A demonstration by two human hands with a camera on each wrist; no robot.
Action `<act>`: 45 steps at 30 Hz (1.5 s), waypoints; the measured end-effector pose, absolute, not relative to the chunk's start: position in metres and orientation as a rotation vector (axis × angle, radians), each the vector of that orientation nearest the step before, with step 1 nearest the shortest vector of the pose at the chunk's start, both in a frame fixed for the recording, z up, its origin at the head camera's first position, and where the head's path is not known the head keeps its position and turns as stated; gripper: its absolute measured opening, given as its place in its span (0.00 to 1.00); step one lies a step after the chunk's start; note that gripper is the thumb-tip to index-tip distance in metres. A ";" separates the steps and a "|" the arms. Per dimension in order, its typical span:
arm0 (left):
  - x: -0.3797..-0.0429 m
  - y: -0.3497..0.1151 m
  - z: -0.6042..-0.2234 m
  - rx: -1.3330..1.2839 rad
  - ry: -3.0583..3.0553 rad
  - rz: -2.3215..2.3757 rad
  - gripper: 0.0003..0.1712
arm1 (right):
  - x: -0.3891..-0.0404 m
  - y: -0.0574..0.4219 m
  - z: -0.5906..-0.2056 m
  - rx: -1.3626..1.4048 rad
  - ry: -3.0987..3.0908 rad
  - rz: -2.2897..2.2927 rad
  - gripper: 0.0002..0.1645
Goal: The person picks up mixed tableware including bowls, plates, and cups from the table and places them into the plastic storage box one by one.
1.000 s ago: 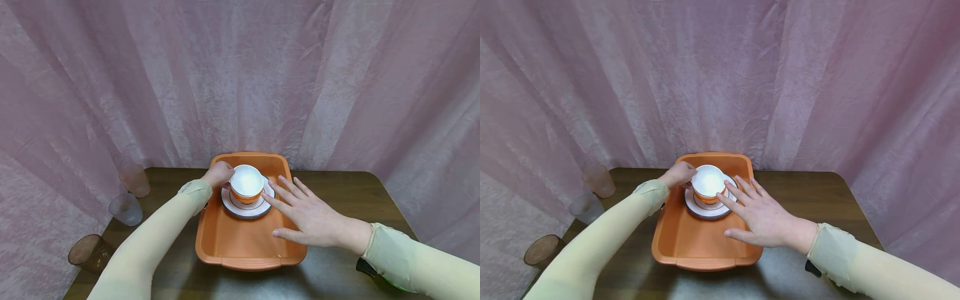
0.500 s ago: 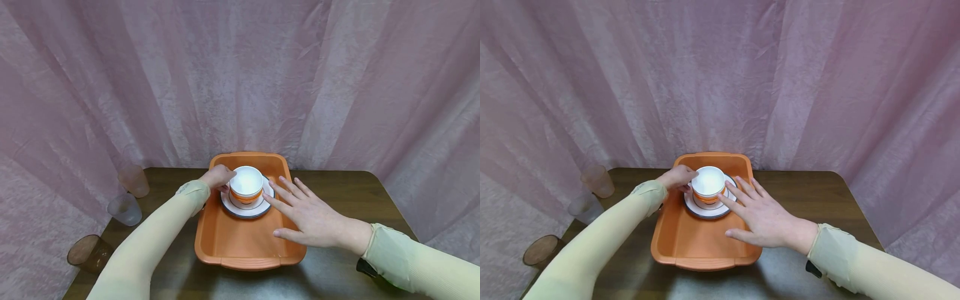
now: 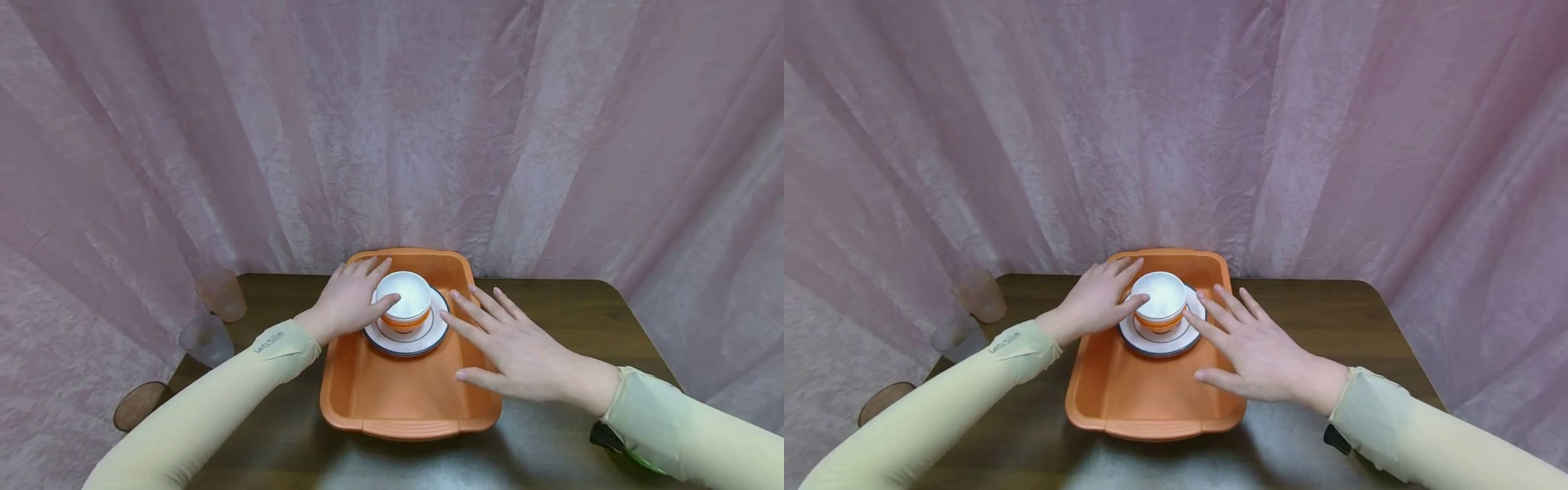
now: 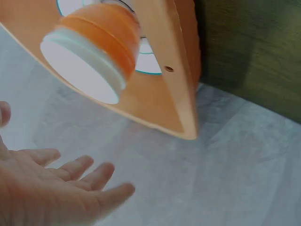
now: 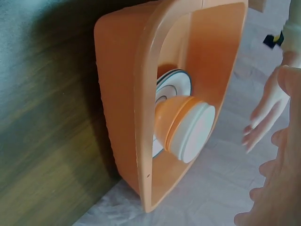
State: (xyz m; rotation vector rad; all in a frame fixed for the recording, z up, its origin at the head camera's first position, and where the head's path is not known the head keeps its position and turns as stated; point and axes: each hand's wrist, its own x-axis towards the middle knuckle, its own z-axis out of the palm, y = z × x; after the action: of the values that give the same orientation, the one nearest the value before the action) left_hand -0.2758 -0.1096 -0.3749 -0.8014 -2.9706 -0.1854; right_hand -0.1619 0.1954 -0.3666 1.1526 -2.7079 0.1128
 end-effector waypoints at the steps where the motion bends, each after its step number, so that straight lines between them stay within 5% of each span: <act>1: -0.270 -0.112 -0.374 -0.826 -2.942 -0.155 0.46 | -0.162 0.197 -0.367 1.147 -2.709 0.115 0.50; 22: -0.188 -0.162 -0.370 -0.915 -2.799 -0.109 0.51 | -0.142 0.219 -0.369 1.047 -2.667 0.188 0.49; 45: -0.161 -0.168 -0.402 -1.041 -2.806 -0.098 0.50 | -0.121 0.232 -0.394 0.930 -2.712 0.256 0.53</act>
State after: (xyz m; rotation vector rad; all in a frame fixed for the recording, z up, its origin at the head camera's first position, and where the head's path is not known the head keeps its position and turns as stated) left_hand -0.1610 -0.1676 -0.4017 -1.0408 -2.8062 -0.0977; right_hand -0.1213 0.2321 -0.3939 0.9302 -2.7123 0.2561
